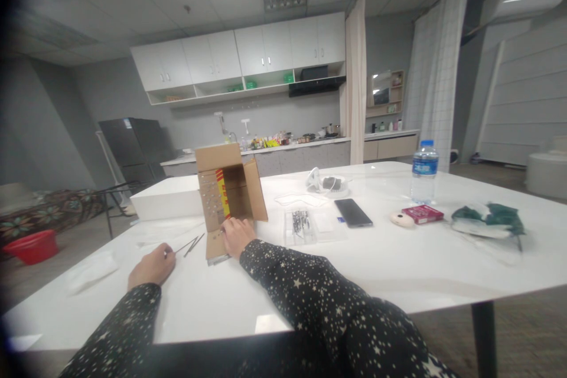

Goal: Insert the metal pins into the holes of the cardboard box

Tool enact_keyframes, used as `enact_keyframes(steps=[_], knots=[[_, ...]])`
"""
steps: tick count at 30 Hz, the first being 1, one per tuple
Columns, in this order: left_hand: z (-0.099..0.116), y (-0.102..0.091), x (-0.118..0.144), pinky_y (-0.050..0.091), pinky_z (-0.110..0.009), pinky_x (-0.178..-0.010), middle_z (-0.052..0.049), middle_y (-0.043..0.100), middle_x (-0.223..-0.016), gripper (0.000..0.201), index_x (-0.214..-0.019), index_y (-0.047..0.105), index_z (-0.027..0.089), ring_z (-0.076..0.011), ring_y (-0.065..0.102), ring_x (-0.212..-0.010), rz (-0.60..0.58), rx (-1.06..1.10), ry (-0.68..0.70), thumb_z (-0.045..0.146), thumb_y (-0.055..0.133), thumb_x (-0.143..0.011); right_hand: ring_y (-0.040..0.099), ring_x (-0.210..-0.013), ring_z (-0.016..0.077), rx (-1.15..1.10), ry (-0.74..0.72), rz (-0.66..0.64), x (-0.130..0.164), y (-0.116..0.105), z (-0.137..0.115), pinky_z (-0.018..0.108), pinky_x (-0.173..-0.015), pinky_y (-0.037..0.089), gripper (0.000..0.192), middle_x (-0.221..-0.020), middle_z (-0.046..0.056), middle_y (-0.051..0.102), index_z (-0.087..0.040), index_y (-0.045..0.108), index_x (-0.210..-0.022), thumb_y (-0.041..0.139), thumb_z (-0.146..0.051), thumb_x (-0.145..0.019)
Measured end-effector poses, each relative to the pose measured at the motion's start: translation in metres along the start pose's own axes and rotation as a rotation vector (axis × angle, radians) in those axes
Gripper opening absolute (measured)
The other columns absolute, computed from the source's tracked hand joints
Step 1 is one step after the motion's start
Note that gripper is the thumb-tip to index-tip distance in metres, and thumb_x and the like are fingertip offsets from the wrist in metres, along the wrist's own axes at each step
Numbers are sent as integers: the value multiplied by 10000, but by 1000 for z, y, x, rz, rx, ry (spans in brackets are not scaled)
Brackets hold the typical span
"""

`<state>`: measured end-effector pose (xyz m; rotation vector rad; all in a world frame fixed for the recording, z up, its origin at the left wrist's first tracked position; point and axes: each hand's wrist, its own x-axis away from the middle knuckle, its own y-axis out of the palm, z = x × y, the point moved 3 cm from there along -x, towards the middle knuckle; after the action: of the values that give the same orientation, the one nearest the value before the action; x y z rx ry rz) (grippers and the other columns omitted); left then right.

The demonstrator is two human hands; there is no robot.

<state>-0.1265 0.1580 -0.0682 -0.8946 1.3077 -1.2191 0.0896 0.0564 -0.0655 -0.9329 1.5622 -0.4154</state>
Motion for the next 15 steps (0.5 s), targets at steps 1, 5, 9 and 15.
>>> enact_keyframes(steps=[1,5,9,15], knots=[[0,0,0,451,-352,-689,-140,682,-969,302,-930,578,230,-286,644,-850,0,0,0,341,325,-805,536,-912,172,-10,7,4,0,0,0,310,-790,319,101,-991,43,597,-180,511,-986,458,-205,-903],[0,-1,1,450,-353,-690,-140,680,-975,308,-936,572,229,-288,644,-856,-1,2,-1,341,313,-813,552,-912,170,-43,29,11,-1,-2,-2,309,-791,330,98,-999,49,613,-173,494,-995,450,-185,-909],[-1,1,0,450,-357,-695,-142,680,-971,305,-936,570,228,-291,643,-862,-3,-4,11,332,311,-811,572,-919,167,-60,-15,35,-2,-1,-4,305,-789,336,104,-985,51,635,-165,480,-1012,444,-172,-915],[-2,2,0,450,-357,-695,-141,676,-980,316,-940,569,235,-292,642,-865,-3,-9,5,340,297,-817,591,-888,158,-44,-202,86,1,2,-10,299,-789,331,91,-957,49,651,-169,492,-998,436,-187,-929]])
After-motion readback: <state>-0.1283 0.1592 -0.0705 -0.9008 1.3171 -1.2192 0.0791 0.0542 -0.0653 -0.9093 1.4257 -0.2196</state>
